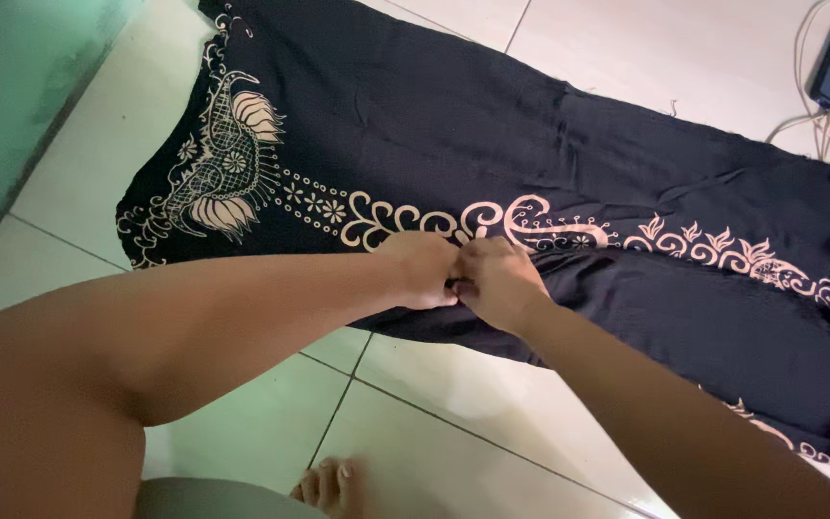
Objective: The person folds a black garment with gold patterns by hand while sitting on a tiled floor by smoothing the fabric and folding the sides inward.
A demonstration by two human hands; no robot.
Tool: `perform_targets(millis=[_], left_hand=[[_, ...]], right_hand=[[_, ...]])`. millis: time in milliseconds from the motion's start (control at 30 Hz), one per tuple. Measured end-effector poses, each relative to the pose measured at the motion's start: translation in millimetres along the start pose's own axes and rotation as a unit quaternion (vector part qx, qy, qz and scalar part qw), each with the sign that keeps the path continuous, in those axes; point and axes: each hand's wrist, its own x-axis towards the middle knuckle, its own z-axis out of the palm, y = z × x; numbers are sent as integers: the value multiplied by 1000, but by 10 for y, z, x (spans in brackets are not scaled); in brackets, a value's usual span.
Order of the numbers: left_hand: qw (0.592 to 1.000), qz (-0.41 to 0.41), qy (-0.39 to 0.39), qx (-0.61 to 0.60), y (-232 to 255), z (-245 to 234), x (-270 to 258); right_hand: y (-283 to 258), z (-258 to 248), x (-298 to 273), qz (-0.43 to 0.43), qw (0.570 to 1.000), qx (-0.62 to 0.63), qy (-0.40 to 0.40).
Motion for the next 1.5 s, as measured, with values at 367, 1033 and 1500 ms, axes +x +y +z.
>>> perform_targets(millis=[367,1033,1500], left_hand=[[989,-122,84,-3,-395,84,51],[936,-279,196,83,-1933,-140,-314],[878,-386,269,87,-2676,-351,-612]], right_hand=[[123,-189,105,120,969,216,5],[308,-347,271,265,957,115,-9],[549,-88,526,314,948,38,21]])
